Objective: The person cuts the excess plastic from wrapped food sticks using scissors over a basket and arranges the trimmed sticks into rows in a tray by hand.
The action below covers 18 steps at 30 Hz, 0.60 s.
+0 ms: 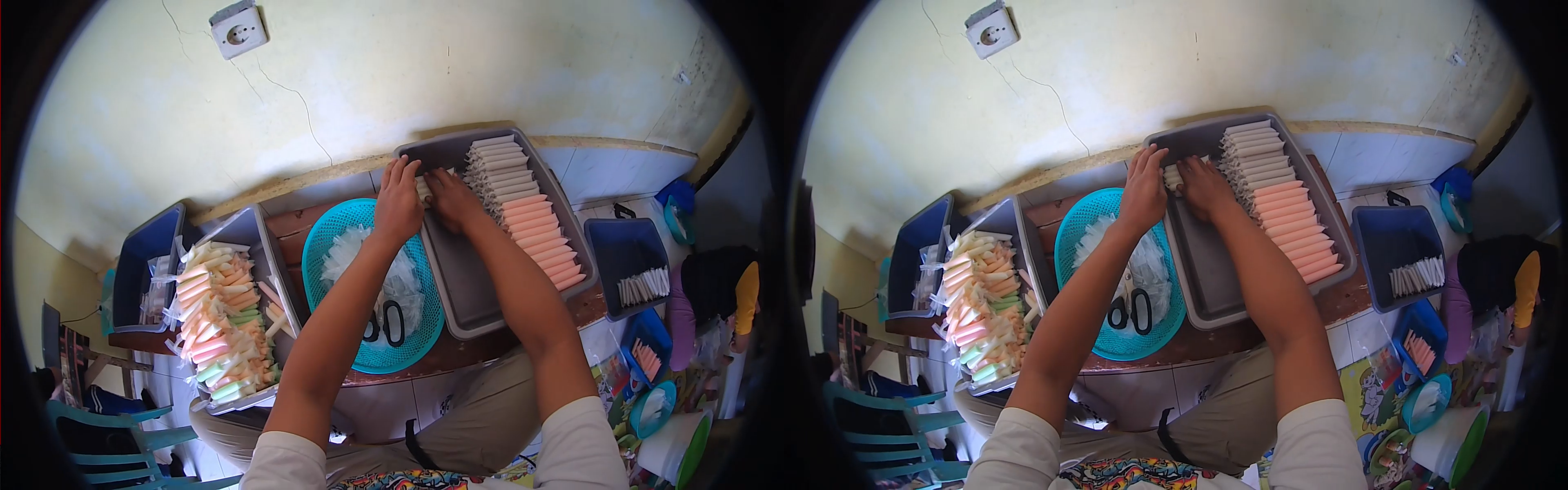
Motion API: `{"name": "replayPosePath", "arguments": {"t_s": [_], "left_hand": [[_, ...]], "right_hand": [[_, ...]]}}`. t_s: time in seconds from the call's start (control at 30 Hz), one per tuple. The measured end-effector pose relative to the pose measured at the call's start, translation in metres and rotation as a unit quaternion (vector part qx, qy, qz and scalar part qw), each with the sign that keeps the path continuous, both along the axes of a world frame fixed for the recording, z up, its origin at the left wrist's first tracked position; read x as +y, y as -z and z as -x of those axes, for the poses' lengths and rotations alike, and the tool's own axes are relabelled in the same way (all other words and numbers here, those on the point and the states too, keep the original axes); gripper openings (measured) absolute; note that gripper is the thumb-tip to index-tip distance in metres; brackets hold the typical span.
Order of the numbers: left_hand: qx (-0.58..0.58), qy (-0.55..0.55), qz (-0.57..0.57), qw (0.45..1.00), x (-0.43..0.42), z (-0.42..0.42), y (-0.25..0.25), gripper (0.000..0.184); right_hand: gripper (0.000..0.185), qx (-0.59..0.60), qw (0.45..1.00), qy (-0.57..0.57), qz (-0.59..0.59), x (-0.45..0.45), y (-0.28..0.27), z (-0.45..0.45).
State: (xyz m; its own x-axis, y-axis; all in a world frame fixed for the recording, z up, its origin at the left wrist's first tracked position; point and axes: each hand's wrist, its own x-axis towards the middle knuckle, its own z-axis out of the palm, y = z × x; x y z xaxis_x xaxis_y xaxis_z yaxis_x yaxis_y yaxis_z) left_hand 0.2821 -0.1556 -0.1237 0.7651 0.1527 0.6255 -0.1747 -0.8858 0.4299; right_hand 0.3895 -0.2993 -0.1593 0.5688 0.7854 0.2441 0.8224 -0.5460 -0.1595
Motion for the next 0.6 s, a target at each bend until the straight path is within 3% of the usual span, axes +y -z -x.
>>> {"name": "replayPosePath", "arguments": {"t_s": [0.23, 0.3, 0.33, 0.43, 0.6], "left_hand": [[0.000, -0.023, 0.014, 1.000, -0.003, 0.010, -0.011, 0.043], [0.004, -0.029, 0.010, 1.000, -0.003, 0.019, -0.012, 0.041], [0.005, -0.032, 0.011, 0.999, -0.003, 0.026, -0.018, 0.041], [-0.009, -0.022, 0.042, 0.999, 0.001, 0.048, -0.037, 0.040], [-0.043, -0.025, 0.042, 0.998, 0.012, 0.091, -0.073, 0.039]], "right_hand": [[0.057, -0.017, 0.996, -0.026, -0.084, -0.009, -0.029, 0.006], [0.064, 0.101, 0.986, -0.024, -0.134, -0.019, -0.057, 0.024], [0.064, 0.102, 0.985, -0.027, -0.133, -0.021, -0.069, 0.032], [0.066, 0.091, 0.979, -0.015, -0.179, -0.023, -0.090, 0.053], [0.065, 0.016, 0.966, -0.094, -0.240, -0.018, -0.107, 0.086]]}}
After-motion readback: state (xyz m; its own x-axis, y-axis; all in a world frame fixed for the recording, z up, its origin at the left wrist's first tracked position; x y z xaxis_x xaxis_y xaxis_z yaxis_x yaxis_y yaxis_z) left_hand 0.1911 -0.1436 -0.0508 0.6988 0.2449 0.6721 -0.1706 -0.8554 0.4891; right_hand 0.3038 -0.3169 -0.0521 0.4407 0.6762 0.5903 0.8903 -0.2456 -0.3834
